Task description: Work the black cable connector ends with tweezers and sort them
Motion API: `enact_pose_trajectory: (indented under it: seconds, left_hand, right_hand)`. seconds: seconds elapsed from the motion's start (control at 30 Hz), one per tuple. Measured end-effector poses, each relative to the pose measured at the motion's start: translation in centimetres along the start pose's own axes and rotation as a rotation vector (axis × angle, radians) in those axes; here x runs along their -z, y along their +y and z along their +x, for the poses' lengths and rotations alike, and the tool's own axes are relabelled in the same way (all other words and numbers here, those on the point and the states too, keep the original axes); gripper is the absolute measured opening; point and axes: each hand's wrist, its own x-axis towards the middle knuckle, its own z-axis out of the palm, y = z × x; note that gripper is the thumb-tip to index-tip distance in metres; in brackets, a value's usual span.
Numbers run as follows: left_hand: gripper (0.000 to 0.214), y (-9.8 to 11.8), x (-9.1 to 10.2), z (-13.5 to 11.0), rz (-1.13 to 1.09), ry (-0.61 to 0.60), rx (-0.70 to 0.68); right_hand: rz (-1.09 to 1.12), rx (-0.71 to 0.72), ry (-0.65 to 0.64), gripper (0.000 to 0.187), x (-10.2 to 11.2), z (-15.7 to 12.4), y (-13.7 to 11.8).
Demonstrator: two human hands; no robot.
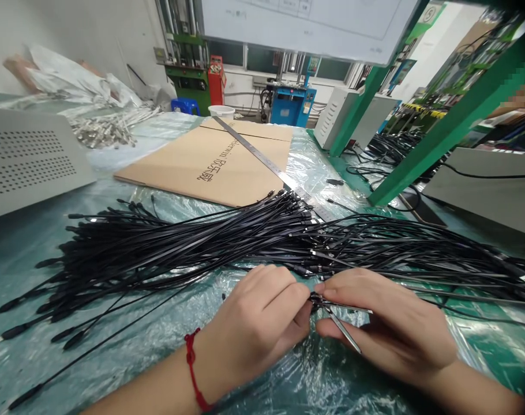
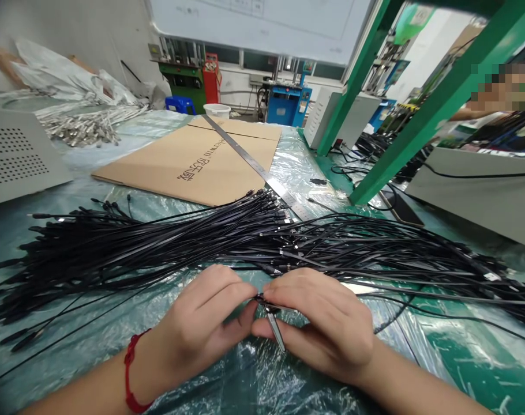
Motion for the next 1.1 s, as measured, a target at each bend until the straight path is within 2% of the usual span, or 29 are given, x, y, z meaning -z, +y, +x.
enact_pose_trajectory:
  seconds: [0.4,0.67,0.77,0.83,0.9,1.0,1.07,1.1]
  left_hand:
    - [0.006,-0.1,-0.1,-0.1,0.023,-0.018,-0.025]
    - [0.005,-0.4,-0.1,-0.1,0.043,-0.012,-0.046]
    - [0.009,-0.5,0.1,0.0,0.036,0.002,-0.022]
    - [0.013,-0.5,0.2,0.0,0.03,0.003,-0.019]
    - [0.02,-0.6,0.3,0.0,0.026,-0.01,-0.025]
    - [0.028,-0.9,0.4,-0.1,0.041,-0.018,-0.049]
    - [0.025,-1.1,0.5,-0.2,0.051,0.001,-0.071]
    - [0.023,-1.2,0.5,-0.2,0.053,0.008,-0.077]
  right_hand:
    - [-0.038,-0.013,-0.016,0.022,-0.1,-0.1,-0.1]
    - [0.017,-0.014,0.01,0.016,-0.4,-0.1,0.3]
    - [0.015,-0.133,0.051,0.018,-0.5,-0.4,0.7]
    - [0.04,-0.288,0.08,0.02,-0.8,-0.4,0.9]
    - [0.193,-0.491,0.084,0.019,-1.2,-0.2,1.0]
    - [0.538,-0.749,0.042,0.022,-1.7,0.4,1.2]
    - [0.623,-0.802,0.014,0.025,-1.9,0.5,1.3]
    - [0.59,-0.787,0.024,0.023,-1.9,0.5,1.4]
